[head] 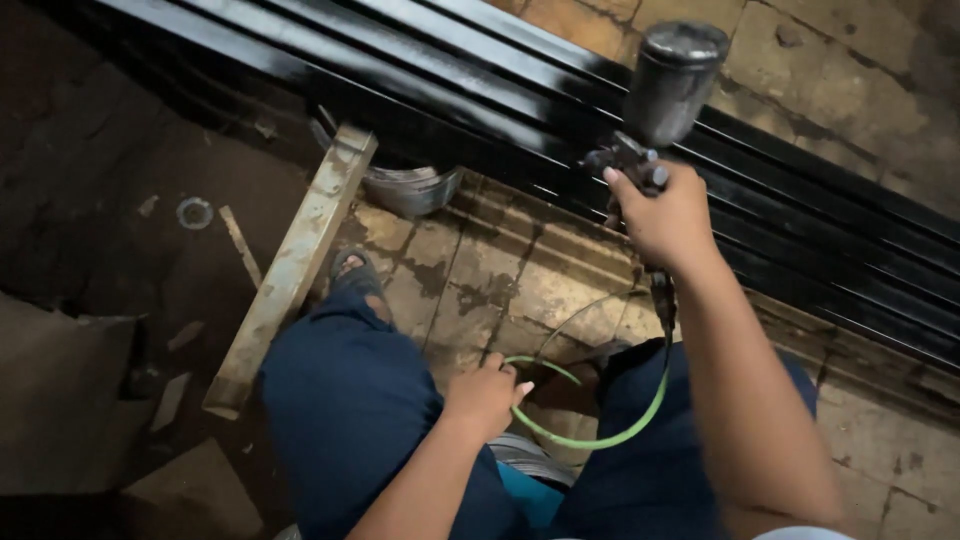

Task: Spray painting a stack of long metal bars with black paint using a pneumatic spray gun

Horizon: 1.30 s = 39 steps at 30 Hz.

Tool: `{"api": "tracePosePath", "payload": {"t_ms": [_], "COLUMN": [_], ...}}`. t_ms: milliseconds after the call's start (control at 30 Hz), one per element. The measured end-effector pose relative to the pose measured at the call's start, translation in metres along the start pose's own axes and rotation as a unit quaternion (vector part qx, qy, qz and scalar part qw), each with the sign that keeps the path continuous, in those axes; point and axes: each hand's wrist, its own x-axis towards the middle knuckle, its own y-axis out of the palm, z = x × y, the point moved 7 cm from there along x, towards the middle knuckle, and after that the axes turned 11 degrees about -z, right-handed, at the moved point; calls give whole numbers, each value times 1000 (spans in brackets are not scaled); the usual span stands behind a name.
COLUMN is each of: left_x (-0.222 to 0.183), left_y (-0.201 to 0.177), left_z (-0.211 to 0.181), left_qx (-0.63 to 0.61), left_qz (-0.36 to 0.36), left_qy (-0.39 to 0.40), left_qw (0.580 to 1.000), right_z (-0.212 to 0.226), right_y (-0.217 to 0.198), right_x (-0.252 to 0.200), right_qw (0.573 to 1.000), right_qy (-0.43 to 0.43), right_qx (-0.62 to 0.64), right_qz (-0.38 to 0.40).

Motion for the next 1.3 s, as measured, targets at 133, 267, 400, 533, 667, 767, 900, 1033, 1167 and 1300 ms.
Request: {"api": "tracePosePath", "payload": {"t_ms": [133, 267, 400, 533, 667, 767, 900, 1033, 1167, 1300], "left_x": [8, 15, 10, 15, 21, 24, 12, 22, 34, 45], "left_y": [9, 20, 20, 28, 37, 40, 32, 52, 75, 106], "left_z": [12, 26, 33, 39, 43, 43, 33, 41, 47, 51], "left_qx": [5, 30, 57, 62, 73, 82, 77, 68, 96, 139], "left_qz": [-2, 50, 113, 98, 111, 104, 188, 185, 161, 138], "left_qy": [13, -1, -30, -43, -47, -46, -48, -67, -49, -31], "left_qw": [1000, 998, 992, 992, 990, 990, 978, 978, 981, 980], "right_z": [-12, -17, -12, 11, 27, 42, 56, 76, 83, 105], "right_y": [-11, -15, -4, 5, 19, 29, 48, 68, 94, 109], "right_x": [-12, -23, -26, -24, -18, -15, -7, -5, 6, 8], "right_qw": [999, 989, 983, 981, 981, 983, 986, 989, 987, 986], "right_qy": [15, 110, 118, 110, 113, 103, 84, 63, 42, 41], "right_qx": [11, 89, 135, 154, 155, 149, 146, 126, 150, 156], "right_qz": [-27, -52, -49, -32, -12, 5, 20, 34, 34, 43]}}
